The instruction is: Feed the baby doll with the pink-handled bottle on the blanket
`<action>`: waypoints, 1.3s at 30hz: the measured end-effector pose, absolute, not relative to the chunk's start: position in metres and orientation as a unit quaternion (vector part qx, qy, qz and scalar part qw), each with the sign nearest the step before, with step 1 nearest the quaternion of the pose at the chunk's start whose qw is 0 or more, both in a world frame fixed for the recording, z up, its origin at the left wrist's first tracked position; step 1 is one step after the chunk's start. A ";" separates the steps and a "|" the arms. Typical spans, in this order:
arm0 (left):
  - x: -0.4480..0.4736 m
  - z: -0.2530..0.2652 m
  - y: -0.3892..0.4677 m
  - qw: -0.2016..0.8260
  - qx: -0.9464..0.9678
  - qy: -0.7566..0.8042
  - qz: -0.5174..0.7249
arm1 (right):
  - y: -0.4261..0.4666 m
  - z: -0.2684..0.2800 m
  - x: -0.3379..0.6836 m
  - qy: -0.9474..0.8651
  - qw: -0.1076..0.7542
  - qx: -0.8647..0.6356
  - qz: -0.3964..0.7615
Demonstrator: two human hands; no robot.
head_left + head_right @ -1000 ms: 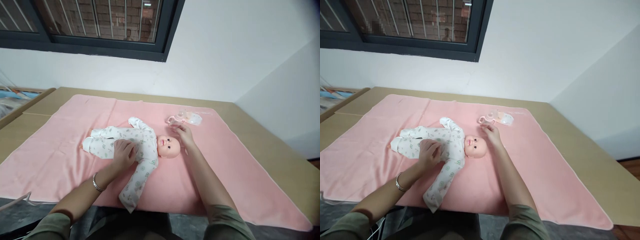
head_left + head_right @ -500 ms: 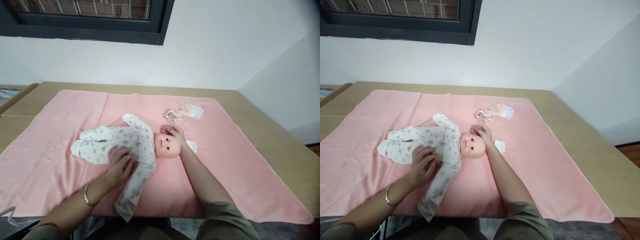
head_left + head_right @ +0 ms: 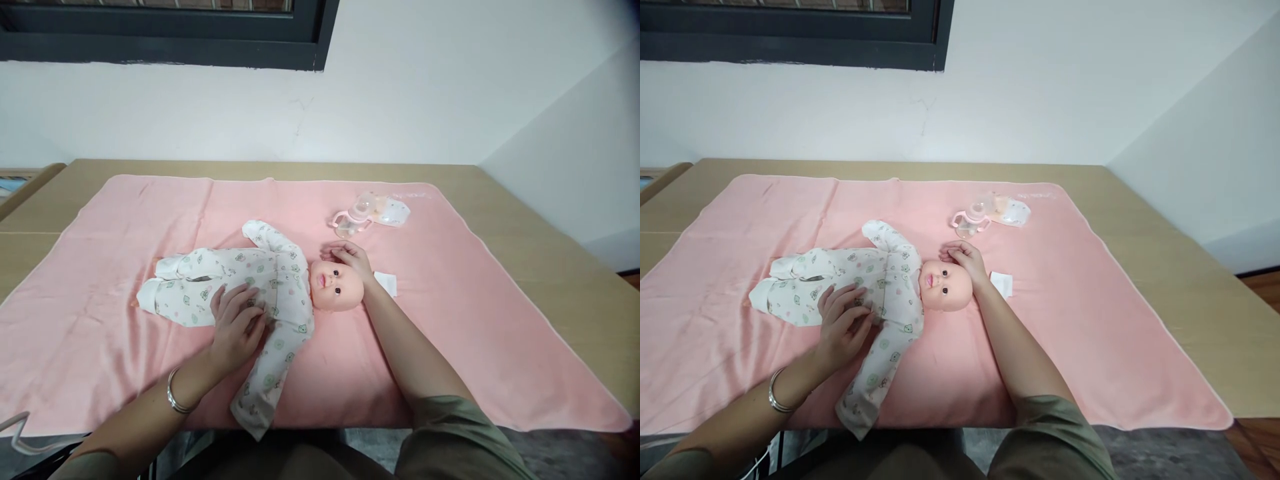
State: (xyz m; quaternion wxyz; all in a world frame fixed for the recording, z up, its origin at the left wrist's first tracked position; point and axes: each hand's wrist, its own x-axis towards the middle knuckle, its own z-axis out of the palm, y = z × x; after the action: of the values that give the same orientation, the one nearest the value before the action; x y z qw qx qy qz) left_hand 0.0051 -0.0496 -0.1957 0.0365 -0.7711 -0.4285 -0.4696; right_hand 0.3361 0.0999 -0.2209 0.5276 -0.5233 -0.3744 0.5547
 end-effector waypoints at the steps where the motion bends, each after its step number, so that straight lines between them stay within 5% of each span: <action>1: 0.005 -0.196 -0.049 0.037 -0.770 -0.428 -0.471 | 0.100 -0.221 0.336 -0.373 0.527 -0.525 0.555; 39: 0.005 -0.193 -0.050 0.040 -0.771 -0.433 -0.466 | 0.101 -0.228 0.341 -0.410 0.511 -0.522 0.546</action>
State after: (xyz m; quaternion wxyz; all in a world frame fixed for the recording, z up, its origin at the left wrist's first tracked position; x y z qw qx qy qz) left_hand 0.0053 -0.0503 -0.1928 0.0400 -0.7705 -0.4332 -0.4659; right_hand 0.3413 0.1009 -0.2278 0.5112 -0.5222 -0.4097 0.5460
